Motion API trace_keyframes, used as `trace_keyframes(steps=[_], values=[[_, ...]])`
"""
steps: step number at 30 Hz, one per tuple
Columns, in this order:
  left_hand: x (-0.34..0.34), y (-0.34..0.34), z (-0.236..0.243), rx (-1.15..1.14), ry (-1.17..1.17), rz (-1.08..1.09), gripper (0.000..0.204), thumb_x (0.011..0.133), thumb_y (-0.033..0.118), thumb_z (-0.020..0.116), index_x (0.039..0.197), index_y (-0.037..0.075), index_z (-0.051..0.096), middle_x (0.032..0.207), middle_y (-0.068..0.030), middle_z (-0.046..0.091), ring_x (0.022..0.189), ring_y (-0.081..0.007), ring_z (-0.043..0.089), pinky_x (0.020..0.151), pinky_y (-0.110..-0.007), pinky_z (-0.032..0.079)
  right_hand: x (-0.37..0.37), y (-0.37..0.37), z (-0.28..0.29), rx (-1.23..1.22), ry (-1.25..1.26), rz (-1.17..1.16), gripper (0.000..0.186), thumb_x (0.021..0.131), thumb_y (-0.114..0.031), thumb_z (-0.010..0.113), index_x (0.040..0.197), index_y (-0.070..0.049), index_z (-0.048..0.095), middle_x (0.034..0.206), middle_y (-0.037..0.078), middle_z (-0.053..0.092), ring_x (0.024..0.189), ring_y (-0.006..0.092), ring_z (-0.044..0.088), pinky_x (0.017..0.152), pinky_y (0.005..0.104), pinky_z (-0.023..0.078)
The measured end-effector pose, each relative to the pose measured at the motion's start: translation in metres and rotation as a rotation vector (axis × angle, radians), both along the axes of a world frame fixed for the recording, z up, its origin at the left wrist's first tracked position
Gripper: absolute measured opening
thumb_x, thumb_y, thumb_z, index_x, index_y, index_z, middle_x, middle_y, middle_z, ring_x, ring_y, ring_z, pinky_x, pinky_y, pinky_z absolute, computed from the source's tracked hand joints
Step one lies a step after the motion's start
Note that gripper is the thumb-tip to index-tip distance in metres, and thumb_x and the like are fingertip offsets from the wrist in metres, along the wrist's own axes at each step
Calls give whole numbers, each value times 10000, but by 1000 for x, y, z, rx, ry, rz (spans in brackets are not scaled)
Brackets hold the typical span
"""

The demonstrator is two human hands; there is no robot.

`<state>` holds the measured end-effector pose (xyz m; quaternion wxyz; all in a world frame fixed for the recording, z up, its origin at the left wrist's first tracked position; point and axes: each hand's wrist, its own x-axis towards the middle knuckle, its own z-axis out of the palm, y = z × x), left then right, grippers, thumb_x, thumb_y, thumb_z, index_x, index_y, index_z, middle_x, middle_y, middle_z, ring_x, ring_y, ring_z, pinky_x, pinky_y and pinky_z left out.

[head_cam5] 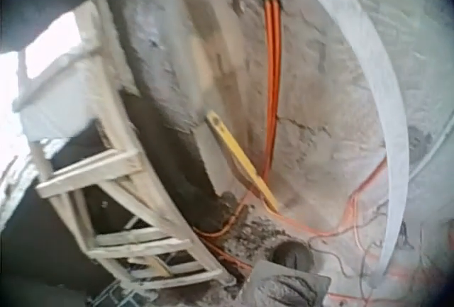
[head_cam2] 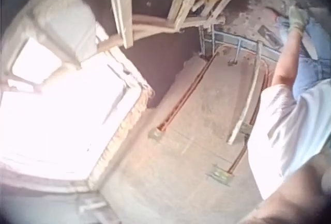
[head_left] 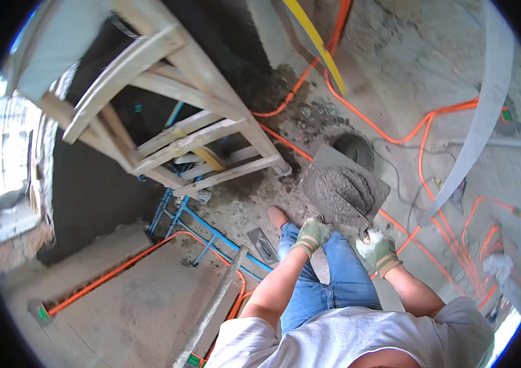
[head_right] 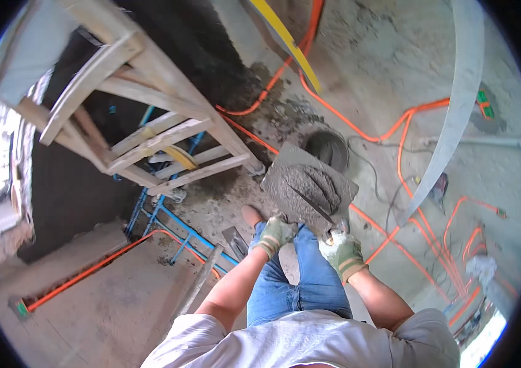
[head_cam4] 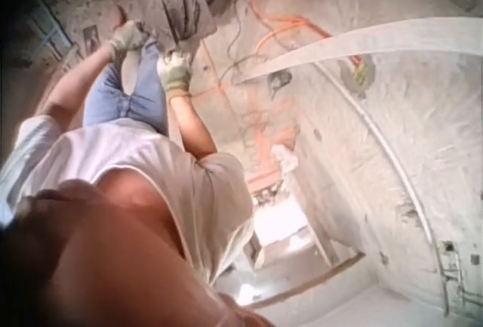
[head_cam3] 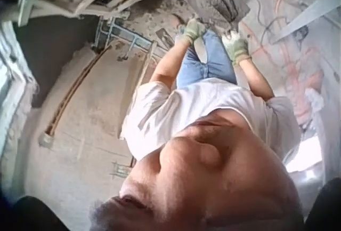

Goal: The person is applying plaster or cement mix to a wall surface and around floor conduits using a trowel and a hawk.

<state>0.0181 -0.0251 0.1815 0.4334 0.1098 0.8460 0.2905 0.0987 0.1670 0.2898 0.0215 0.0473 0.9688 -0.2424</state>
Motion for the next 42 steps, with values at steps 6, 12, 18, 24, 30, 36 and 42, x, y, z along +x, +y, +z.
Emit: trace_keyframes(steps=[6, 12, 18, 24, 30, 36, 42], values=[[62, -158, 130, 118, -174, 509, 361, 741, 320, 639, 898, -4, 671, 933, -279, 660, 917, -406, 648, 791, -441, 513, -11, -136, 129, 75, -4, 283, 304, 750, -308, 715, 593, -81, 589, 550, 136, 566, 574, 362, 608, 546, 471, 493], [146, -363, 206, 286, -207, 834, 235, 753, 245, 642, 834, 25, 643, 703, -128, 638, 600, -253, 605, 551, -369, 474, -48, -328, 286, -61, 217, 233, 336, 678, -241, 788, 667, -31, 526, 663, 165, 536, 620, 368, 556, 554, 452, 450], [131, -517, 400, 395, -369, 1124, 193, 782, 130, 616, 941, 46, 684, 684, -28, 622, 548, -139, 568, 492, -268, 441, -90, -411, 395, -129, 124, 671, 283, 742, -274, 698, 852, -31, 603, 790, 210, 615, 725, 391, 598, 640, 465, 480], [105, -606, 470, 548, -101, 1254, 196, 773, 99, 614, 923, 49, 730, 729, 16, 640, 608, -100, 569, 539, -255, 458, -225, -508, 573, -472, 251, 321, 266, 742, -244, 698, 856, -19, 613, 725, 204, 621, 688, 384, 623, 629, 433, 493], [17, -664, 476, 487, 18, 1345, 111, 765, 81, 669, 866, 39, 685, 711, -37, 629, 615, -144, 575, 566, -298, 485, -460, -584, 659, -218, 903, 388, 248, 738, -229, 704, 898, -42, 672, 746, 199, 657, 689, 357, 649, 631, 433, 514], [-156, -698, 591, 436, -10, 1436, 142, 785, 78, 648, 920, 72, 691, 751, -7, 645, 631, -123, 575, 564, -292, 476, -751, -685, 904, 190, 865, 344, 513, 716, -474, 700, 1012, -56, 686, 867, 175, 683, 740, 325, 670, 675, 408, 533], [-306, -750, 770, 269, 347, 1125, 50, 754, 71, 629, 791, 41, 642, 671, -15, 604, 568, -130, 560, 505, -322, 458, -1032, -736, 1075, 359, 835, 542, 286, 868, -325, 608, 1063, -117, 583, 849, 178, 635, 758, 265, 652, 677, 402, 490]])
